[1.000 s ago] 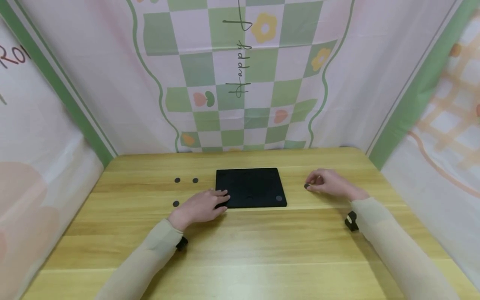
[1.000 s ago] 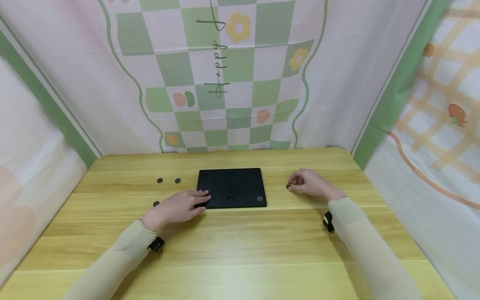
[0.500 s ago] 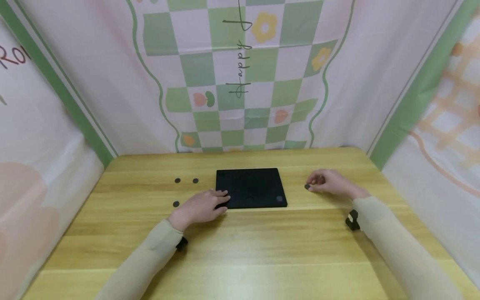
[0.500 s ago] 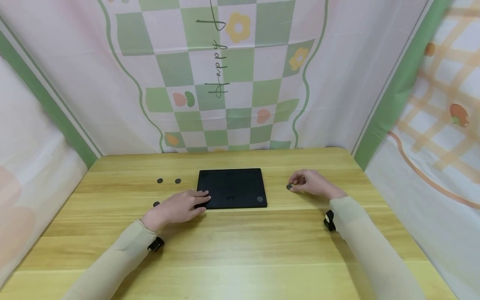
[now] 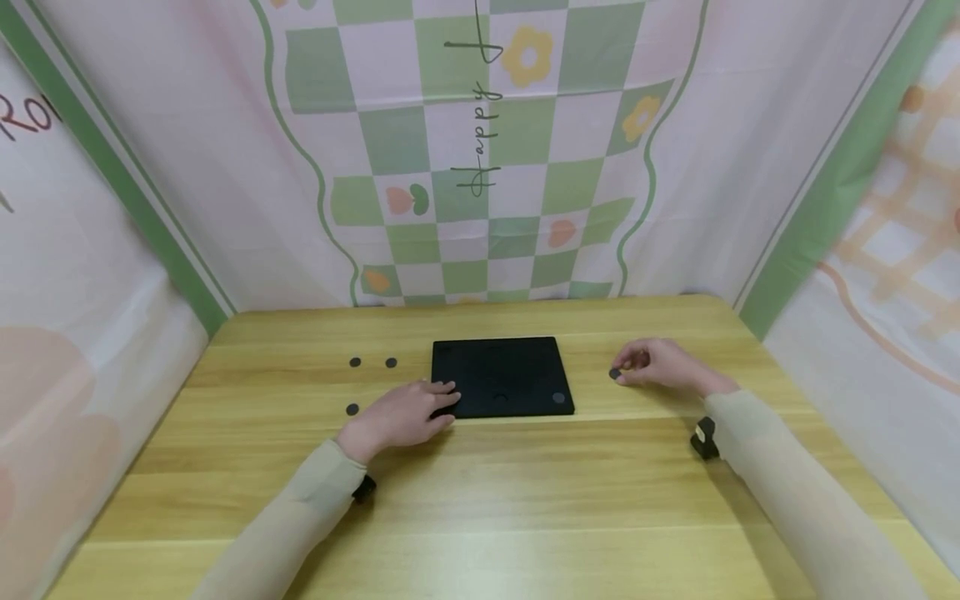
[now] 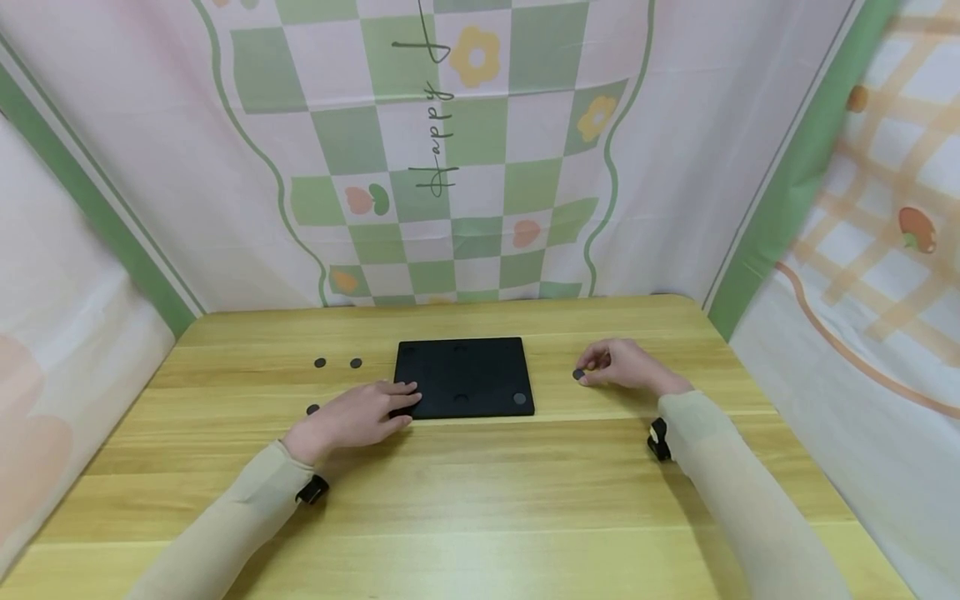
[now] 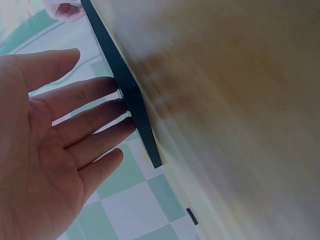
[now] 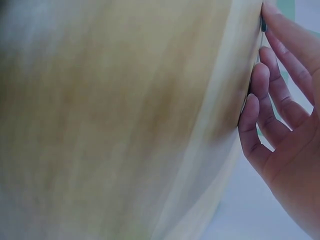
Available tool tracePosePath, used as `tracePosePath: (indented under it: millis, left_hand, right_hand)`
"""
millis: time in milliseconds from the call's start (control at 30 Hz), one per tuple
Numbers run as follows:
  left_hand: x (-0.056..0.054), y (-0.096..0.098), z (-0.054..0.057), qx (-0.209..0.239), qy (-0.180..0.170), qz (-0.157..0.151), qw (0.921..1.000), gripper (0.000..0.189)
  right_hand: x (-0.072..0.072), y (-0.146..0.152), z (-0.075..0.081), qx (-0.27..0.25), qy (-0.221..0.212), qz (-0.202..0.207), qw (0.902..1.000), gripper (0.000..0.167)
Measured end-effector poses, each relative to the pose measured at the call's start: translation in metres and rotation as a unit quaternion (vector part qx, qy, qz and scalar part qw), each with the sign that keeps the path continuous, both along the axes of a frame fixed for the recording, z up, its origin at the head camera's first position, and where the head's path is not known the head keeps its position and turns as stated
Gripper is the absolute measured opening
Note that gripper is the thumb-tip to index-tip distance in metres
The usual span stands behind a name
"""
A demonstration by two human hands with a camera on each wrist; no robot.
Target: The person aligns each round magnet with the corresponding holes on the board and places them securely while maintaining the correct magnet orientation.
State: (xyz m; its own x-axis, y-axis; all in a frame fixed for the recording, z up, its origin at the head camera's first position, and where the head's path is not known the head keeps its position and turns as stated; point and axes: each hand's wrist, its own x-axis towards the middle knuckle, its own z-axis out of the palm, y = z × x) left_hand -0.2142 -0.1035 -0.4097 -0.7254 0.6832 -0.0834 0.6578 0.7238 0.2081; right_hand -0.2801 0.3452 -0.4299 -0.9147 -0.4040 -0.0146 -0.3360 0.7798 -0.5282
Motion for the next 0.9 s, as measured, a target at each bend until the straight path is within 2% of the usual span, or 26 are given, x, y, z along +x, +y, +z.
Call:
tracePosePath:
  millis: [533, 900]
  left_hand:
    - [0.0007, -0.0001, -0.0014, 0.002, 0.001, 0.002, 1.0000, 0.045]
    - [0.0007, 0.0006, -0.0020, 0.001, 0.000, 0.005, 1.0000, 0.045]
  right_hand:
    - [-0.0056, 0.0008, -0.0020, -0.013, -0.026, 0.003, 0.9996, 0.023]
    - [-0.0034, -0.0010, -0.0009, -0.015, -0.005, 0.006, 0.9999, 0.019]
